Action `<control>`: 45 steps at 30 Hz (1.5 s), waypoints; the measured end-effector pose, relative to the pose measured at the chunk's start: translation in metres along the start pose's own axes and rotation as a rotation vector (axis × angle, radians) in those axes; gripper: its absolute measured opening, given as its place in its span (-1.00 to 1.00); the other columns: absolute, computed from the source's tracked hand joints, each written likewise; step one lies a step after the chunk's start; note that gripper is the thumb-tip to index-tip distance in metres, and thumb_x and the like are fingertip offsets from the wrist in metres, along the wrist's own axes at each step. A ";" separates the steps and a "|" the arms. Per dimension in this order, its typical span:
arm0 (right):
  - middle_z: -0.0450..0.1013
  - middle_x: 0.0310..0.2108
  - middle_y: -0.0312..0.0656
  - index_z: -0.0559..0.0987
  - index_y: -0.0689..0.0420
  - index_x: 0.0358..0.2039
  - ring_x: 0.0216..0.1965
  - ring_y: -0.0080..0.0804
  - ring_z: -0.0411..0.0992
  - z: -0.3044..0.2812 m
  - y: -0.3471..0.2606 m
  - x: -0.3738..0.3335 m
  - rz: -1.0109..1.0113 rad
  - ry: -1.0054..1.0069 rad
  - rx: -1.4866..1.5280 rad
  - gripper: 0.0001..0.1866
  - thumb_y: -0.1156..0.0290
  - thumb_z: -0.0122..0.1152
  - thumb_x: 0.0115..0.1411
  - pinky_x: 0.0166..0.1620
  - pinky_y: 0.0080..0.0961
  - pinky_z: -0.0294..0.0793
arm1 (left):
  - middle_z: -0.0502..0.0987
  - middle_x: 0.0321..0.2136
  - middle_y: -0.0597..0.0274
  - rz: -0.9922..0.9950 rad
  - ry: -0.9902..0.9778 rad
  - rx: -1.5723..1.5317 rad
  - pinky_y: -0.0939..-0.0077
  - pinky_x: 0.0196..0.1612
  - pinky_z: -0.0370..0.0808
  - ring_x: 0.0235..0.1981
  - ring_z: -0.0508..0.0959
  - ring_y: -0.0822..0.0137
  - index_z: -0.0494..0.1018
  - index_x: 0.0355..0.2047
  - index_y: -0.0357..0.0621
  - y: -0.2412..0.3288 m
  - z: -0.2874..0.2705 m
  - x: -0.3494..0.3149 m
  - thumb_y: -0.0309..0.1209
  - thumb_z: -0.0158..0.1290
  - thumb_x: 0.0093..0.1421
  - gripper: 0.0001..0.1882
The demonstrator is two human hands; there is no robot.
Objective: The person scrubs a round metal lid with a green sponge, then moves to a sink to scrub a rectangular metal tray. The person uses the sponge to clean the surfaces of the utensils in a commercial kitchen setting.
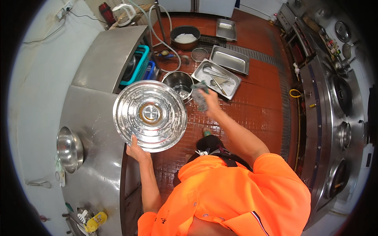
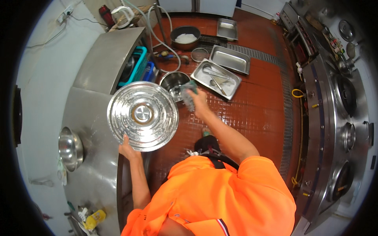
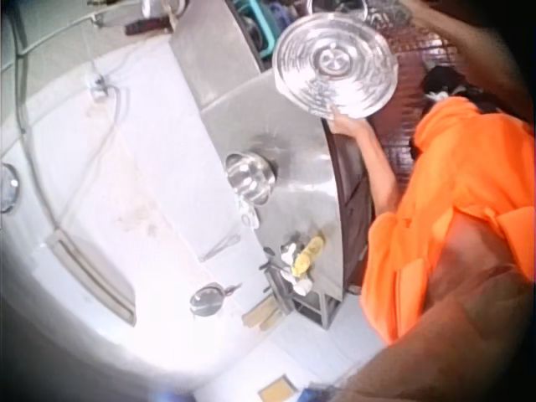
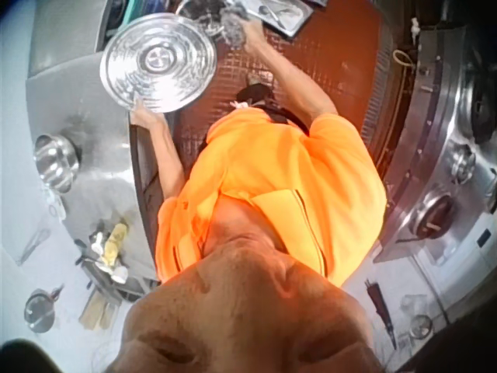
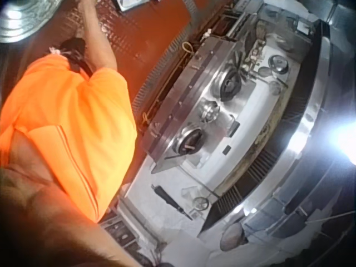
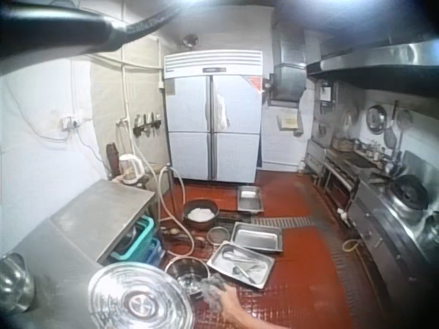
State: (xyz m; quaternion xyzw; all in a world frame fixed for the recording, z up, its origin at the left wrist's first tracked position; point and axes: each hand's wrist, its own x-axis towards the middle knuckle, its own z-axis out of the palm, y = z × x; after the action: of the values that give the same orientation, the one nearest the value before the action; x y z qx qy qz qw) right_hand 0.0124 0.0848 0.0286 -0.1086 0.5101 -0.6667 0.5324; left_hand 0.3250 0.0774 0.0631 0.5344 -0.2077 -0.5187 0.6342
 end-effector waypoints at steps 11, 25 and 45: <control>0.52 -0.26 -0.15 0.53 0.03 -0.21 -0.31 -0.14 0.47 -0.370 -0.034 0.038 0.082 0.178 0.687 -0.64 0.10 -0.13 0.21 -0.32 -0.04 0.47 | 0.49 -0.18 -0.07 -0.262 0.292 0.142 0.17 -0.19 0.55 -0.26 0.55 0.10 0.42 -0.16 -0.53 -0.149 0.047 -0.018 -0.71 0.03 0.09 -0.73; 0.51 -0.23 -0.21 0.54 0.04 -0.23 -0.25 -0.20 0.47 -0.525 -0.143 0.079 0.222 0.625 0.491 -0.64 0.10 -0.19 0.31 -0.20 -0.09 0.48 | 0.42 -0.13 0.06 -0.618 0.509 -0.183 -0.01 -0.11 0.58 -0.15 0.50 0.09 0.35 -0.13 -0.27 -0.306 0.140 0.050 -0.67 -0.05 0.17 -0.75; 0.49 -0.23 -0.19 0.49 0.13 -0.14 -0.27 -0.22 0.48 -0.395 -0.181 0.281 0.444 0.505 0.067 -0.76 0.30 -0.08 0.31 -0.29 -0.13 0.50 | 0.50 -0.14 0.01 -0.575 0.549 -0.196 0.08 -0.15 0.60 -0.19 0.57 0.08 0.35 -0.09 -0.35 -0.397 0.240 0.186 -0.62 -0.04 0.21 -0.76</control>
State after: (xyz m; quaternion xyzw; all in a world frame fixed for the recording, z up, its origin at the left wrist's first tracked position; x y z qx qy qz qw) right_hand -0.4828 0.0610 -0.1197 0.1912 0.6150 -0.5568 0.5246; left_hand 0.0256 -0.1533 -0.2638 0.6262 0.1777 -0.5302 0.5433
